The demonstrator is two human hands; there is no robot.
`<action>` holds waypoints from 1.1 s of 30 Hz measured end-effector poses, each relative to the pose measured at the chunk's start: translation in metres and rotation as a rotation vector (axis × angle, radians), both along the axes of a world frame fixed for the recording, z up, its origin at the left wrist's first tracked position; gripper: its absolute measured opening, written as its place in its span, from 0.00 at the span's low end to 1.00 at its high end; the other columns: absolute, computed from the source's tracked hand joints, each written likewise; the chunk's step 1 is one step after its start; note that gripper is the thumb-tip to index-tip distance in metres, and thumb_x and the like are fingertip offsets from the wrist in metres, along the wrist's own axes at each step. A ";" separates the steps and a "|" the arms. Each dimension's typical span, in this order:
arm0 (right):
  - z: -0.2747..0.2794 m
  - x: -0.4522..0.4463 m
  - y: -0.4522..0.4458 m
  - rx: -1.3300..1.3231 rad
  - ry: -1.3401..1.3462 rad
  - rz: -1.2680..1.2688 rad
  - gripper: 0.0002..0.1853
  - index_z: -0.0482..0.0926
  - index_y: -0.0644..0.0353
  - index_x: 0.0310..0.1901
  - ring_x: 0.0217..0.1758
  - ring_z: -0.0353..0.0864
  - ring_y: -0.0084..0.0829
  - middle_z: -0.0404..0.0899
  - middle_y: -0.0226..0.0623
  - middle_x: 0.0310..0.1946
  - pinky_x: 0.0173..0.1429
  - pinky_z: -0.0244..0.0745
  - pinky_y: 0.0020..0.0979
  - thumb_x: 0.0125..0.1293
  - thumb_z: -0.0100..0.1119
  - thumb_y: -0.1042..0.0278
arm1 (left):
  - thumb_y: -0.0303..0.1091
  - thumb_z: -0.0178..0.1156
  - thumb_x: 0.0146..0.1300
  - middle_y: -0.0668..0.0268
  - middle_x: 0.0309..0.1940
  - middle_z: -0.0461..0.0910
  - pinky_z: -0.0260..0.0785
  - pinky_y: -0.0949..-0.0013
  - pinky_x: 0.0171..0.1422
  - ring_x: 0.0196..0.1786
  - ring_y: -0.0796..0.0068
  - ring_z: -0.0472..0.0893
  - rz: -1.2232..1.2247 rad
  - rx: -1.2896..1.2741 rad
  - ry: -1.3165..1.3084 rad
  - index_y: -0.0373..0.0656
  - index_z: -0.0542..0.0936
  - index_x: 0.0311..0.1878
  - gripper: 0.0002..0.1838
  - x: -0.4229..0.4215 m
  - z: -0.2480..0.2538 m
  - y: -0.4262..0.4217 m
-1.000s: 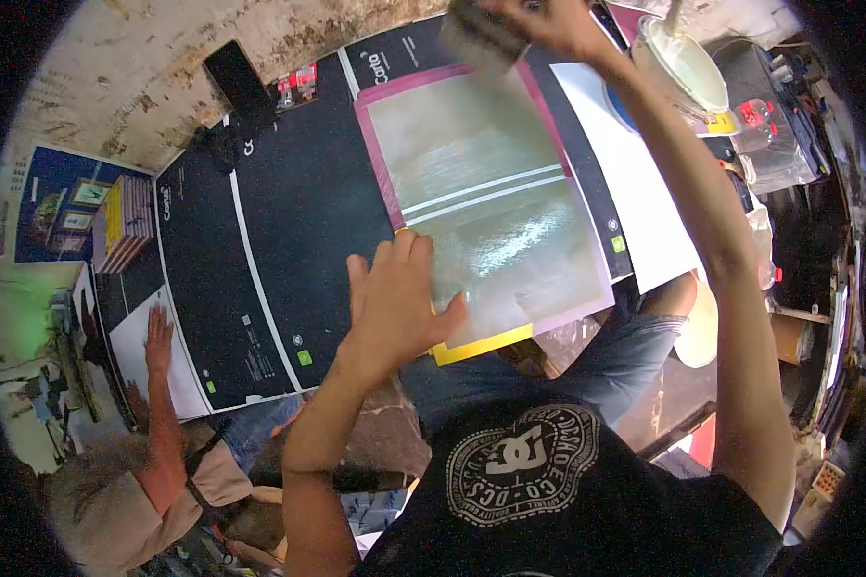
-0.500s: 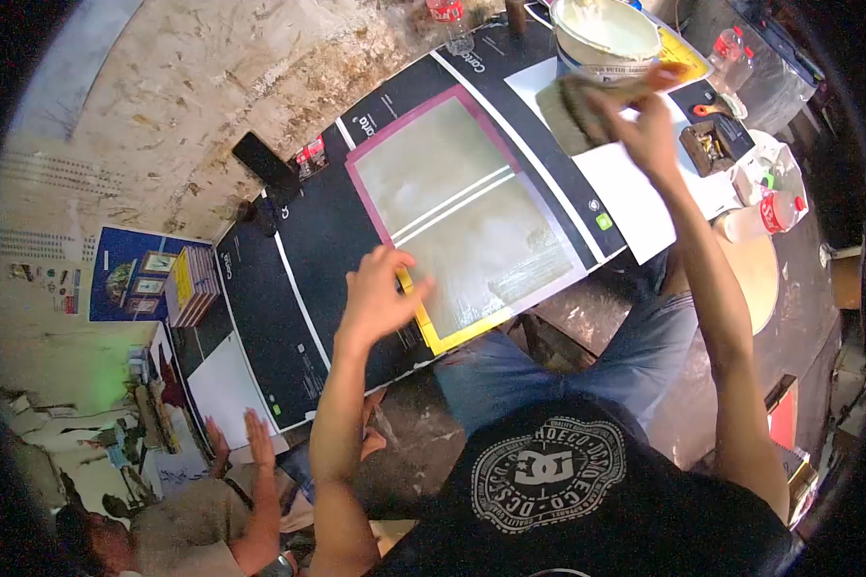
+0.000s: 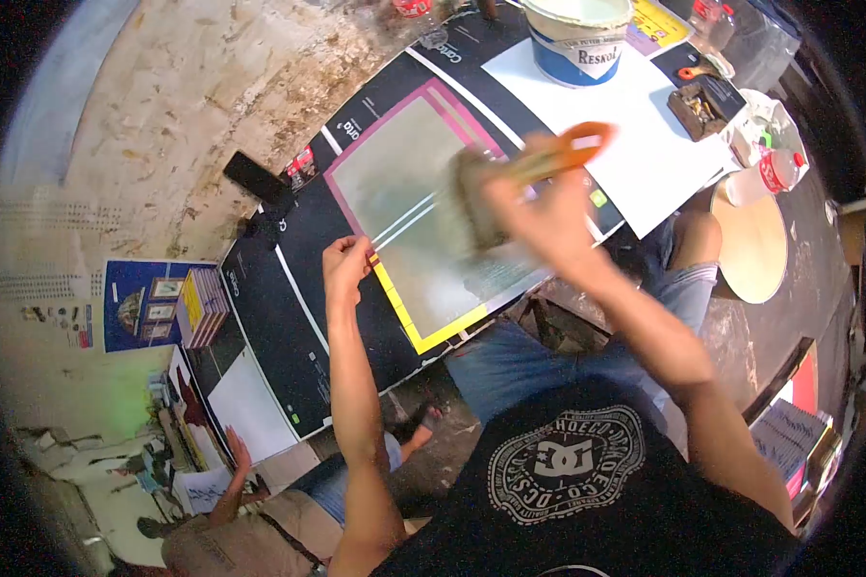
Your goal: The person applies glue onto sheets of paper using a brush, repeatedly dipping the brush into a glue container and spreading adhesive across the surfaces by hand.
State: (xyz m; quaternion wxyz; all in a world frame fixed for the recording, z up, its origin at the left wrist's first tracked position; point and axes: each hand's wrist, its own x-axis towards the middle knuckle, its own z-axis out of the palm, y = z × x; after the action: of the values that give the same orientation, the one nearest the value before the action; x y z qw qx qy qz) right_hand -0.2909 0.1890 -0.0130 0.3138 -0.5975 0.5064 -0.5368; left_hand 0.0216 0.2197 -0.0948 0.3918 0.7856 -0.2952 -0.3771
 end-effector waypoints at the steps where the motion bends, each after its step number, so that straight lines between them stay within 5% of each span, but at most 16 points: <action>1: -0.003 0.028 0.009 -0.032 0.045 0.056 0.21 0.77 0.64 0.36 0.26 0.83 0.40 0.80 0.44 0.23 0.36 0.78 0.42 0.53 0.67 0.53 | 0.33 0.62 0.57 0.69 0.24 0.77 0.65 0.80 0.25 0.23 0.83 0.75 0.027 -0.025 0.044 0.37 0.78 0.37 0.10 -0.002 -0.002 0.000; 6: -0.034 0.005 0.033 0.161 0.225 0.151 0.14 0.73 0.63 0.28 0.20 0.79 0.37 0.76 0.41 0.17 0.31 0.77 0.39 0.56 0.64 0.60 | 0.32 0.63 0.56 0.67 0.25 0.77 0.69 0.76 0.29 0.26 0.80 0.76 -0.050 -0.072 0.034 0.36 0.76 0.37 0.10 0.000 -0.003 0.003; 8: -0.032 -0.059 0.032 0.170 0.275 -0.066 0.13 0.74 0.64 0.27 0.26 0.81 0.29 0.78 0.40 0.20 0.32 0.75 0.32 0.58 0.64 0.62 | 0.31 0.65 0.56 0.63 0.30 0.79 0.74 0.72 0.34 0.31 0.76 0.80 -0.022 -0.095 0.077 0.31 0.75 0.43 0.16 -0.001 -0.009 0.005; 9: -0.027 -0.100 0.032 0.099 0.585 -0.228 0.13 0.76 0.65 0.28 0.26 0.80 0.27 0.78 0.40 0.20 0.31 0.74 0.31 0.58 0.64 0.62 | 0.31 0.65 0.55 0.62 0.32 0.80 0.75 0.71 0.36 0.32 0.74 0.80 -0.016 -0.107 0.060 0.30 0.75 0.44 0.17 0.004 -0.019 0.006; 10: -0.027 -0.145 0.033 0.294 0.477 -0.272 0.14 0.81 0.65 0.33 0.29 0.78 0.23 0.81 0.33 0.26 0.34 0.74 0.33 0.59 0.67 0.60 | 0.31 0.65 0.55 0.62 0.32 0.80 0.75 0.71 0.37 0.33 0.74 0.81 0.030 -0.121 0.058 0.30 0.75 0.45 0.18 -0.007 -0.007 0.008; 11: 0.015 -0.153 0.040 0.389 0.727 -0.477 0.15 0.81 0.65 0.34 0.36 0.79 0.24 0.81 0.31 0.30 0.44 0.74 0.33 0.62 0.65 0.59 | 0.31 0.64 0.54 0.61 0.32 0.81 0.75 0.71 0.38 0.34 0.75 0.81 0.041 -0.122 0.060 0.30 0.75 0.45 0.18 -0.006 -0.006 0.010; 13: -0.015 -0.284 0.027 0.174 0.567 -0.382 0.18 0.82 0.66 0.50 0.45 0.77 0.26 0.82 0.34 0.39 0.58 0.70 0.32 0.68 0.57 0.61 | 0.31 0.64 0.55 0.61 0.33 0.82 0.74 0.72 0.40 0.35 0.75 0.81 0.074 -0.126 0.057 0.29 0.75 0.45 0.18 -0.001 -0.006 0.017; 17: -0.013 -0.417 -0.005 0.121 0.143 -0.449 0.17 0.79 0.60 0.58 0.55 0.76 0.31 0.78 0.38 0.53 0.60 0.70 0.35 0.73 0.49 0.65 | 0.32 0.64 0.57 0.66 0.31 0.81 0.73 0.74 0.38 0.33 0.78 0.80 0.148 -0.101 0.034 0.33 0.76 0.46 0.16 0.018 -0.006 0.044; 20: -0.027 -0.441 -0.028 0.096 0.573 -0.477 0.19 0.77 0.56 0.61 0.60 0.73 0.33 0.75 0.36 0.56 0.59 0.69 0.33 0.73 0.48 0.64 | 0.35 0.66 0.58 0.62 0.34 0.84 0.73 0.73 0.43 0.37 0.76 0.82 0.182 0.034 -0.052 0.31 0.76 0.52 0.22 0.038 -0.006 0.068; 21: -0.017 -0.415 -0.049 0.199 0.224 -0.424 0.21 0.73 0.56 0.65 0.64 0.70 0.34 0.73 0.37 0.58 0.64 0.66 0.35 0.73 0.45 0.63 | 0.35 0.66 0.58 0.62 0.35 0.84 0.74 0.73 0.43 0.38 0.75 0.82 0.214 0.048 -0.060 0.32 0.76 0.52 0.22 0.056 -0.013 0.087; 24: -0.029 -0.390 -0.079 0.175 0.270 -0.262 0.24 0.66 0.56 0.69 0.68 0.66 0.35 0.68 0.38 0.65 0.70 0.61 0.39 0.74 0.42 0.61 | 0.37 0.67 0.56 0.59 0.35 0.85 0.76 0.68 0.47 0.41 0.70 0.84 0.271 0.051 -0.136 0.33 0.78 0.52 0.24 0.134 -0.049 0.147; 26: -0.022 -0.368 -0.090 0.232 0.273 -0.107 0.27 0.58 0.55 0.74 0.72 0.62 0.37 0.61 0.39 0.71 0.75 0.56 0.44 0.74 0.38 0.63 | 0.37 0.67 0.56 0.58 0.35 0.85 0.75 0.67 0.46 0.41 0.71 0.83 0.247 0.290 -0.670 0.34 0.79 0.52 0.23 0.163 -0.048 0.174; 28: -0.029 -0.400 -0.138 0.196 0.231 0.073 0.27 0.60 0.57 0.72 0.73 0.61 0.38 0.60 0.39 0.72 0.76 0.53 0.46 0.74 0.39 0.60 | 0.44 0.70 0.47 0.54 0.39 0.85 0.75 0.63 0.52 0.43 0.58 0.84 0.416 0.327 -0.813 0.34 0.77 0.54 0.32 0.168 -0.018 0.187; 29: -0.032 -0.407 -0.158 0.155 0.202 0.174 0.27 0.61 0.58 0.71 0.73 0.61 0.38 0.60 0.39 0.72 0.77 0.50 0.47 0.75 0.39 0.59 | 0.43 0.68 0.50 0.55 0.42 0.84 0.75 0.63 0.51 0.43 0.61 0.84 0.451 0.188 -0.932 0.34 0.77 0.55 0.31 0.199 -0.025 0.213; 31: 0.032 -0.349 -0.148 0.161 0.049 0.052 0.27 0.59 0.57 0.73 0.74 0.60 0.38 0.59 0.39 0.73 0.74 0.59 0.44 0.74 0.44 0.66 | 0.38 0.64 0.61 0.59 0.45 0.84 0.74 0.66 0.48 0.45 0.68 0.82 0.321 -0.130 -0.640 0.38 0.75 0.59 0.25 0.287 -0.050 0.265; 33: 0.071 -0.308 -0.166 -0.012 0.096 -0.041 0.26 0.66 0.61 0.68 0.69 0.66 0.34 0.67 0.38 0.67 0.71 0.62 0.40 0.69 0.51 0.68 | 0.40 0.61 0.67 0.57 0.53 0.79 0.72 0.68 0.52 0.50 0.69 0.80 0.270 -0.079 -0.731 0.41 0.72 0.64 0.24 0.283 0.002 0.295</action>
State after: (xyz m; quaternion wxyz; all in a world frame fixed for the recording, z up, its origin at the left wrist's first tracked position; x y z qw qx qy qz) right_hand -0.5990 0.0227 0.0578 0.2746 -0.6139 0.5296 -0.5170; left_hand 0.3046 0.5146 -0.0932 0.3366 0.8843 -0.3236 -0.0058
